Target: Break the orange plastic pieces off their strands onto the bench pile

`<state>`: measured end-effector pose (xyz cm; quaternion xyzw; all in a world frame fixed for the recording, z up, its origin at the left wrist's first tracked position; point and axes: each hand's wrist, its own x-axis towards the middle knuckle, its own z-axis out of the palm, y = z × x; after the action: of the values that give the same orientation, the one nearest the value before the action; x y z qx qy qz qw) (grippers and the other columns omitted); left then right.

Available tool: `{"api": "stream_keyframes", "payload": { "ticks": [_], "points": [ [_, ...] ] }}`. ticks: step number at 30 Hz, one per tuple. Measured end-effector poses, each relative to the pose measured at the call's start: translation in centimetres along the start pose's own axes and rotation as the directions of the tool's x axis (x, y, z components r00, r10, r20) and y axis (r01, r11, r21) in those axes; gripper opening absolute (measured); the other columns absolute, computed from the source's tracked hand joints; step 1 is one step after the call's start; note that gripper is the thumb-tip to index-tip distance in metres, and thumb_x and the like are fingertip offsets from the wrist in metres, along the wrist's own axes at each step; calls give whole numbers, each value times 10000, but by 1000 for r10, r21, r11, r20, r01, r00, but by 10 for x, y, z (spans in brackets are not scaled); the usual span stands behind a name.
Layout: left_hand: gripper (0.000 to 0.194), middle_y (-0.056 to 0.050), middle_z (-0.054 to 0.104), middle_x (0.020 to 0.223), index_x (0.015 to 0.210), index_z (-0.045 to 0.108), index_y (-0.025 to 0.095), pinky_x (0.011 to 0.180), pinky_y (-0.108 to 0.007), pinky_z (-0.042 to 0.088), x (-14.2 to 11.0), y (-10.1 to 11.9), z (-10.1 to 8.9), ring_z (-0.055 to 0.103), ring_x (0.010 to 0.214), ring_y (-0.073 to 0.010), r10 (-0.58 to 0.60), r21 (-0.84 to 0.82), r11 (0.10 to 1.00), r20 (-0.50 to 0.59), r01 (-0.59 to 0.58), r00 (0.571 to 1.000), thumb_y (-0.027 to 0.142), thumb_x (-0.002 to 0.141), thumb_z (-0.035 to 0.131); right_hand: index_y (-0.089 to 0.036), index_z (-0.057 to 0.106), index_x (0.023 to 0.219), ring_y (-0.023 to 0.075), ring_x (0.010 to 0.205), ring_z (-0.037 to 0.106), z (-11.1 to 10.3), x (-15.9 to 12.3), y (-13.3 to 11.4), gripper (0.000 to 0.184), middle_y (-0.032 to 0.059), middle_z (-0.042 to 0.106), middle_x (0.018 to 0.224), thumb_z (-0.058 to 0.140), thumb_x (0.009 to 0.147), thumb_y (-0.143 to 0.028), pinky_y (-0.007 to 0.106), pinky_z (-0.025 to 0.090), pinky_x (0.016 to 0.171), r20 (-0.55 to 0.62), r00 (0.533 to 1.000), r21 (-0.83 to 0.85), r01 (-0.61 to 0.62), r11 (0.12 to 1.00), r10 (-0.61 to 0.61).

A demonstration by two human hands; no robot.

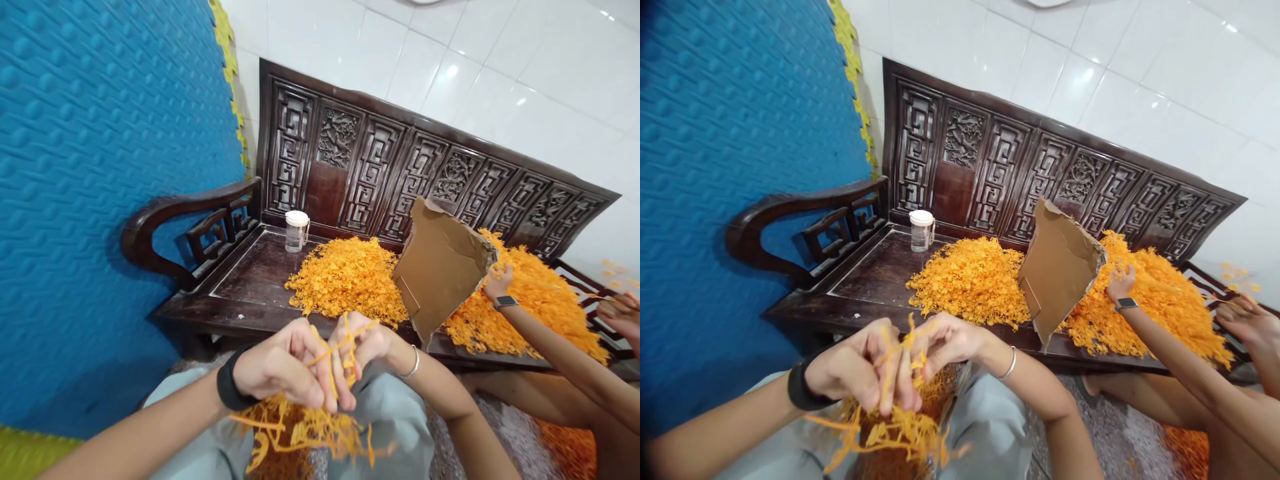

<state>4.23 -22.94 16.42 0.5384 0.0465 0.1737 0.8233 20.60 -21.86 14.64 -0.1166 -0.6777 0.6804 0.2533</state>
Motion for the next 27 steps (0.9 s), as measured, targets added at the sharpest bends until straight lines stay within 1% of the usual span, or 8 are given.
{"api": "stream_keyframes", "payload": {
  "ticks": [4,7,9,11,13,16,19,27],
  "points": [
    [90,-75,720,741,650,738,187,548,-262,429,-5,1,7,586,591,-175,-34,59,998,48,31,998,207,563,724,-157,495,489,91,464,533,0,-3,-8,413,19,558,509,701,561,-508,202,455,487,141,988,-66,64,996,-54],
    [51,-31,677,581,600,716,173,450,-206,350,-3,3,8,482,449,-93,13,76,997,-62,-8,998,196,558,731,-170,525,592,119,598,594,-6,-15,-25,303,55,626,717,598,723,-433,261,491,593,-66,955,-294,259,920,-290],
    [94,1,595,479,590,687,153,393,-187,254,1,4,4,379,384,-54,43,92,995,-170,-28,985,234,569,730,-179,570,697,130,747,595,-15,-31,-35,142,63,603,917,589,758,-307,308,481,713,-370,756,-633,219,742,-539],
    [161,51,444,372,621,663,137,377,-193,172,7,3,-4,263,344,-35,48,118,993,-242,-19,969,295,630,692,-188,589,760,141,849,561,-31,-52,-36,46,51,558,970,606,741,-226,322,451,778,-494,402,-836,25,549,-771],
    [212,95,291,324,656,641,130,384,-204,133,13,0,-13,174,333,-33,36,149,989,-292,8,956,335,706,624,-184,569,776,134,821,543,-52,-75,-26,71,25,540,849,606,736,-231,286,452,732,-519,92,-852,-129,507,-850],
    [232,102,259,333,669,611,129,397,-213,133,20,-5,-26,163,348,-40,47,215,976,-371,37,927,341,755,572,-159,520,811,119,699,539,-86,-104,8,180,17,527,769,576,742,-315,262,456,650,-677,-51,-686,-319,654,-734],
    [243,99,267,352,687,596,129,394,-213,122,25,-10,-34,172,358,-44,67,253,966,-421,47,904,355,766,556,-153,475,869,116,622,536,-115,-125,44,278,-2,531,686,572,711,-359,259,456,610,-751,-52,-576,-435,692,-658],
    [330,78,317,406,769,607,120,361,-186,189,26,-9,-48,226,352,-50,112,221,975,-527,9,843,419,809,472,-146,595,657,137,585,520,-157,-149,81,207,41,578,678,594,638,-352,296,443,625,-823,138,-505,-620,601,-551]
  ]
}}
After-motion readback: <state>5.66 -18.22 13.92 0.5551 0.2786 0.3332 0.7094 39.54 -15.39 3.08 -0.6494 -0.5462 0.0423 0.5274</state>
